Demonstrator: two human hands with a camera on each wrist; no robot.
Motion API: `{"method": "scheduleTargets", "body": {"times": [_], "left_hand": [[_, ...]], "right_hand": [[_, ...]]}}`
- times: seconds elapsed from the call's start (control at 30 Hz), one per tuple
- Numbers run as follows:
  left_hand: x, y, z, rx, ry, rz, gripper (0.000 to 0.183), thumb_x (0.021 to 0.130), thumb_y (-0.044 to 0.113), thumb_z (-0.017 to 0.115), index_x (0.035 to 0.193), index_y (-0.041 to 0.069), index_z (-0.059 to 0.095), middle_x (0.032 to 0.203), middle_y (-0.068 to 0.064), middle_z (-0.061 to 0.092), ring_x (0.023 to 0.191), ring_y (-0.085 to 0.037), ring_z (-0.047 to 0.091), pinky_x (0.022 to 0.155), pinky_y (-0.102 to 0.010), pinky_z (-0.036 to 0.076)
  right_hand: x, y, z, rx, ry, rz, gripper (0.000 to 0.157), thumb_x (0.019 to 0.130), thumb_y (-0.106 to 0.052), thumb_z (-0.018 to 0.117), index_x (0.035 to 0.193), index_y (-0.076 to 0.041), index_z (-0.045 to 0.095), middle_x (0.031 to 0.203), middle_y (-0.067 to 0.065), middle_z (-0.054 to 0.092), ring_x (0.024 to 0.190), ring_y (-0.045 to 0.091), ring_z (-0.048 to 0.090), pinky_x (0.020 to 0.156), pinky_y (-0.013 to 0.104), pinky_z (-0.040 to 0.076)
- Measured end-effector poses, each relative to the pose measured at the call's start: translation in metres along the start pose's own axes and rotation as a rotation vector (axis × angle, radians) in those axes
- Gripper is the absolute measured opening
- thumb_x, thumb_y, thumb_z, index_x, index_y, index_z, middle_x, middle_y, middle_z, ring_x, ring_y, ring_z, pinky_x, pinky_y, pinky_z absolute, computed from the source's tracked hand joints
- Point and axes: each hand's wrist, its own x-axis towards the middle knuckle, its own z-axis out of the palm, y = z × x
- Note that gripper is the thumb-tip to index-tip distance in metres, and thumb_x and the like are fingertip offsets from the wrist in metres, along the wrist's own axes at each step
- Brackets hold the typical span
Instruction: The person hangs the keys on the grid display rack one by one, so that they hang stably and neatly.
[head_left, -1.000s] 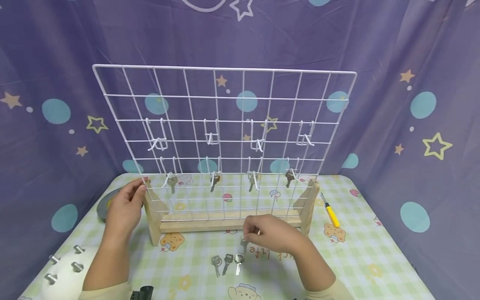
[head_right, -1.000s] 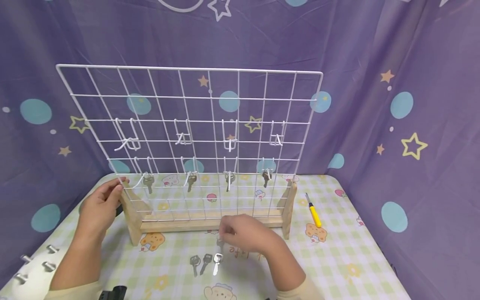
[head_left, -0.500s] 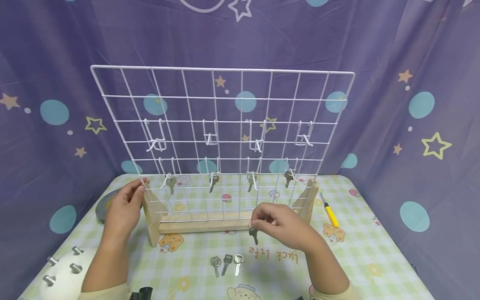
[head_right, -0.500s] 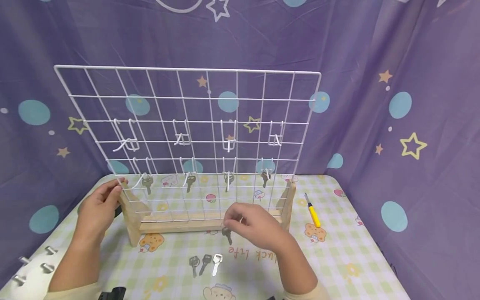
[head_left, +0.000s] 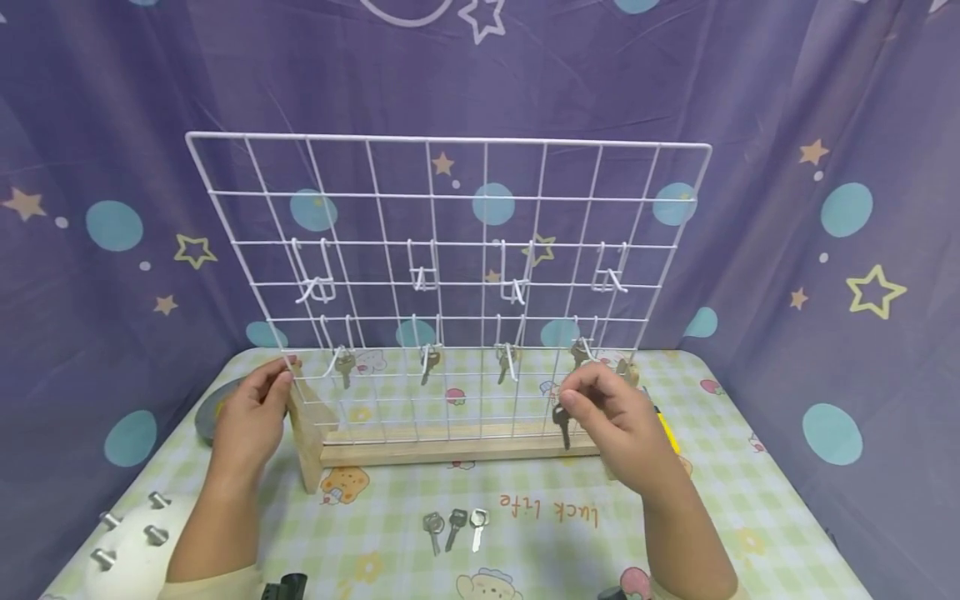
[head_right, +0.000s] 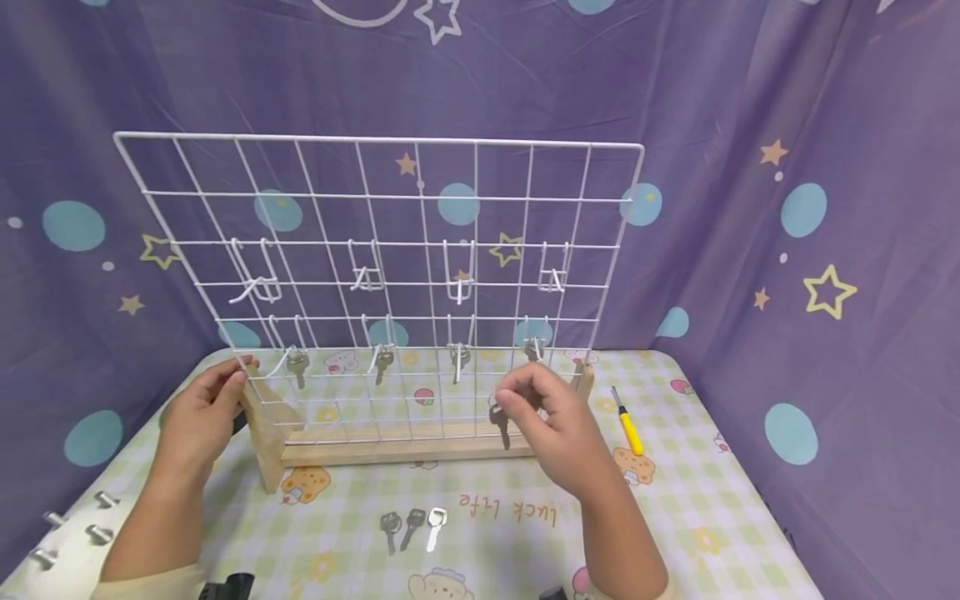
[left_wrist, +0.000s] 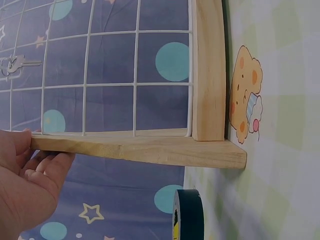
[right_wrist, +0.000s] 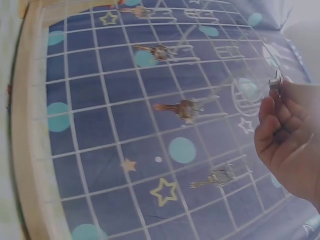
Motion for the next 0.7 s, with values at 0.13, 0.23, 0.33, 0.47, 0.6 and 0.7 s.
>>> {"method": "scheduleTargets", "body": {"times": [0.13, 0.23, 0.33, 0.47, 0.6, 0.7], "left_hand": [[-0.001, 0.000, 0.000, -0.018, -0.007, 0.008, 0.045, 0.104, 0.039, 0.045, 0.141, 0.016, 0.054, 0.140, -0.010, 0.058, 0.100, 0.012, 0.051, 0.078, -0.002, 0.043], [-0.002, 0.001, 0.000, -0.017, -0.006, 0.014, 0.045, 0.104, 0.039, 0.045, 0.141, 0.016, 0.054, 0.139, -0.010, 0.058, 0.100, 0.013, 0.051, 0.079, -0.002, 0.043], [-0.002, 0.002, -0.001, -0.002, 0.001, 0.021, 0.045, 0.103, 0.040, 0.046, 0.140, 0.016, 0.055, 0.138, -0.010, 0.059, 0.100, 0.014, 0.050, 0.079, -0.001, 0.042], [-0.002, 0.001, -0.001, 0.004, 0.001, 0.031, 0.045, 0.103, 0.040, 0.046, 0.140, 0.015, 0.055, 0.139, -0.010, 0.059, 0.100, 0.016, 0.050, 0.079, -0.001, 0.042], [-0.002, 0.001, 0.000, -0.016, -0.001, 0.025, 0.045, 0.104, 0.039, 0.046, 0.141, 0.015, 0.054, 0.140, -0.009, 0.058, 0.101, 0.015, 0.051, 0.079, -0.001, 0.043], [-0.001, 0.001, 0.000, -0.030, -0.005, 0.020, 0.045, 0.103, 0.038, 0.046, 0.141, 0.015, 0.054, 0.141, -0.009, 0.057, 0.103, 0.013, 0.052, 0.079, -0.002, 0.044]], "right_hand": [[0.006, -0.006, -0.011, 0.042, 0.112, -0.007, 0.007, 0.096, 0.009, 0.052, 0.098, 0.005, 0.056, 0.087, 0.006, 0.057, 0.080, 0.012, 0.059, 0.071, 0.021, 0.053], [0.012, -0.012, -0.020, 0.061, 0.191, 0.028, 0.003, 0.098, 0.005, 0.053, 0.098, 0.007, 0.055, 0.087, 0.003, 0.059, 0.081, 0.011, 0.060, 0.074, 0.019, 0.053], [0.019, -0.016, -0.027, 0.112, 0.276, 0.044, 0.009, 0.098, 0.002, 0.054, 0.098, 0.011, 0.053, 0.084, 0.002, 0.060, 0.079, 0.012, 0.059, 0.068, 0.018, 0.050], [0.030, -0.021, -0.032, 0.155, 0.394, 0.054, 0.015, 0.097, -0.003, 0.058, 0.098, 0.012, 0.055, 0.081, 0.006, 0.063, 0.073, 0.015, 0.057, 0.059, 0.019, 0.044], [0.040, -0.025, -0.037, 0.162, 0.452, 0.041, 0.017, 0.097, -0.003, 0.060, 0.098, 0.013, 0.056, 0.081, 0.007, 0.065, 0.071, 0.016, 0.056, 0.058, 0.020, 0.043], [0.047, -0.028, -0.041, 0.147, 0.477, 0.046, 0.017, 0.096, -0.004, 0.060, 0.097, 0.012, 0.056, 0.080, 0.007, 0.065, 0.071, 0.017, 0.055, 0.058, 0.021, 0.042]]}}
